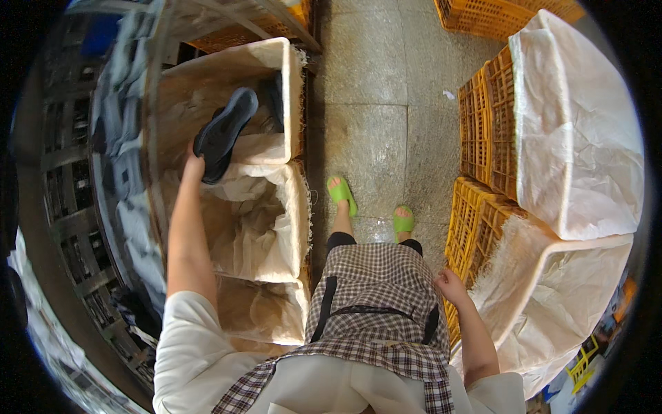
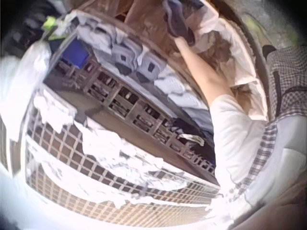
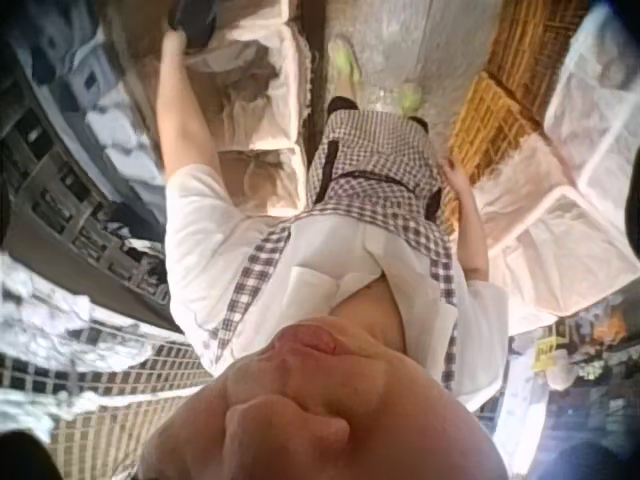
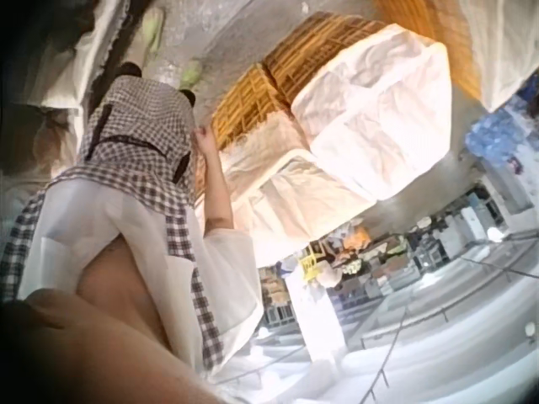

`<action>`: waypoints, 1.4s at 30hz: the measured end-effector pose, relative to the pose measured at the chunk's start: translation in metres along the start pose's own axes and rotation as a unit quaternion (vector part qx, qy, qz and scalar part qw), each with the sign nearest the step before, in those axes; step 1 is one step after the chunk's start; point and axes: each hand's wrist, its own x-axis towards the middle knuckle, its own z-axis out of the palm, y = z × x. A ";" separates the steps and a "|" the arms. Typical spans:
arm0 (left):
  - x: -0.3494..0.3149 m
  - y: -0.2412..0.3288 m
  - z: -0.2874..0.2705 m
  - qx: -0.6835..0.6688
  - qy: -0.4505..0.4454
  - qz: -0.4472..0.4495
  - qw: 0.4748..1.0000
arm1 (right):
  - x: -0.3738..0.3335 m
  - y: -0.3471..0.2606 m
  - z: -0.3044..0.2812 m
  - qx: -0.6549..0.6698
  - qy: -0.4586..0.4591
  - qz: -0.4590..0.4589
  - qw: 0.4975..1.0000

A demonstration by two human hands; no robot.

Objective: The person repeatedly picks up stacks of gray and black slide sandals from a metal bowl, inspects them, and places them into white bins or onto a shelf. The person handles the sandals one at a time, turning them over to check the soles before stacking them.

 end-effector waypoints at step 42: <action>0.341 0.071 0.339 -0.194 -0.117 0.215 0.950 | 0.210 -0.120 0.163 0.175 -0.016 0.209 0.962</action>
